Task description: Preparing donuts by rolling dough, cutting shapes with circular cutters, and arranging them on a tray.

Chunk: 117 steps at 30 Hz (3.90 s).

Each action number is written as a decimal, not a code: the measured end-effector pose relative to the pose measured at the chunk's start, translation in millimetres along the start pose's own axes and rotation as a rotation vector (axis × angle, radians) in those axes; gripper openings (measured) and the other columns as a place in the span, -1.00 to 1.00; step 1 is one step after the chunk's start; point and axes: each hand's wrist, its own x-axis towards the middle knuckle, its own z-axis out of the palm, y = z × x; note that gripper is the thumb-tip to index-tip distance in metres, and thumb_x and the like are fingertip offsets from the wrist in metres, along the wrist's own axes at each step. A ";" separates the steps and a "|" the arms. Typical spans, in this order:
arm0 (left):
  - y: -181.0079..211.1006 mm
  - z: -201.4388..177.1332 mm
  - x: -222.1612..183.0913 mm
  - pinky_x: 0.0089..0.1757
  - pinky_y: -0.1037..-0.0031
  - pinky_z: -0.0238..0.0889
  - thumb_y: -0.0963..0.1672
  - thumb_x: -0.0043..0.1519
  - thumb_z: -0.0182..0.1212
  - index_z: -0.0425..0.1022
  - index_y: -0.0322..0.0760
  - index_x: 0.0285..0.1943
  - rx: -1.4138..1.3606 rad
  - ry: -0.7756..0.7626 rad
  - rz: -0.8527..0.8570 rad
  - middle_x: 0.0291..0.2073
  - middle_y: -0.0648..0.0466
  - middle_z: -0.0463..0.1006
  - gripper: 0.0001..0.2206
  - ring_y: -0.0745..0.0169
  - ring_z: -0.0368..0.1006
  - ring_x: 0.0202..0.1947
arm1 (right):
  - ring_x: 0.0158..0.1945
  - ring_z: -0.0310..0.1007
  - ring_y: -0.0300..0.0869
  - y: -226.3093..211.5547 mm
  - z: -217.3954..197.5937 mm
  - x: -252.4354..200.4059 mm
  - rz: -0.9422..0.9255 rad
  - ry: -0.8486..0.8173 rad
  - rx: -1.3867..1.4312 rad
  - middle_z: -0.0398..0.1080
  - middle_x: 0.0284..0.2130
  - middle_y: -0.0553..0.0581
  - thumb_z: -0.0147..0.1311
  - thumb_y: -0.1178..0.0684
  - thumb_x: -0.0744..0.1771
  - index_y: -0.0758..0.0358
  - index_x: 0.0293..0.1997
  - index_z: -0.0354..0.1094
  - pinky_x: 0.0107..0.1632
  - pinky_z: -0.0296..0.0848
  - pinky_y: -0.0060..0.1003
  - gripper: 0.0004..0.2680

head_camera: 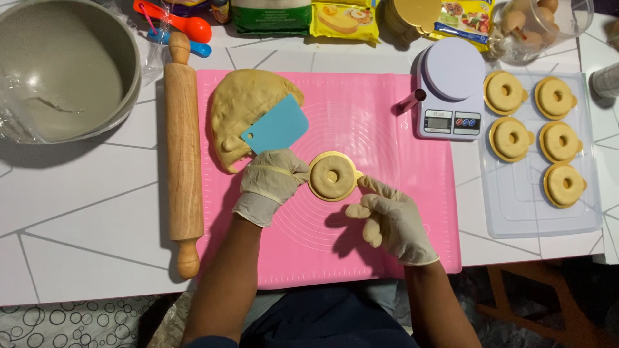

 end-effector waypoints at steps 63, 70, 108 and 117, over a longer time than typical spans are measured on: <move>58.8 -84.9 -56.9 -0.32 0.51 0.52 -0.23 0.26 0.32 0.62 -0.62 -0.19 -1.194 0.301 -0.003 -0.44 -0.25 0.60 -0.85 0.04 0.60 -0.42 | -0.52 0.56 0.01 -13.9 -6.2 33.7 -0.367 -0.117 0.199 0.45 -0.51 0.29 0.20 0.28 0.29 0.41 -0.18 0.36 -0.44 0.60 -0.21 -0.89; 57.1 -59.5 -44.5 -0.51 0.47 0.57 -0.18 0.15 0.50 0.73 -0.34 -0.13 -1.228 0.383 -0.055 -0.34 -0.16 0.72 -0.84 0.01 0.68 -0.52 | -0.51 0.58 0.02 -13.0 -9.4 40.2 -0.393 -0.118 0.241 0.48 -0.49 0.27 0.20 0.32 0.28 0.45 0.06 0.32 -0.44 0.61 -0.24 -0.74; 74.7 -87.8 -65.4 -0.23 0.46 0.57 -0.07 0.29 0.23 0.68 -0.36 -0.15 -1.189 0.282 0.075 -0.31 0.00 0.69 -0.76 0.16 0.64 -0.30 | -0.56 0.33 -0.49 -33.8 -294.2 61.4 -0.434 0.597 0.136 0.46 -0.44 -0.13 0.15 0.16 0.32 0.07 -0.06 0.46 -0.58 0.28 -0.64 -0.86; 65.4 -81.5 -58.8 -0.23 0.46 0.56 -0.05 0.29 0.22 0.66 -0.37 -0.15 -1.186 0.269 0.050 -0.33 -0.03 0.67 -0.74 0.15 0.63 -0.30 | -0.63 0.18 -0.50 -29.1 -352.5 87.7 -0.373 0.666 0.082 0.38 -0.49 -0.17 0.09 0.16 0.36 0.03 -0.12 0.45 -0.59 0.26 -0.65 -0.91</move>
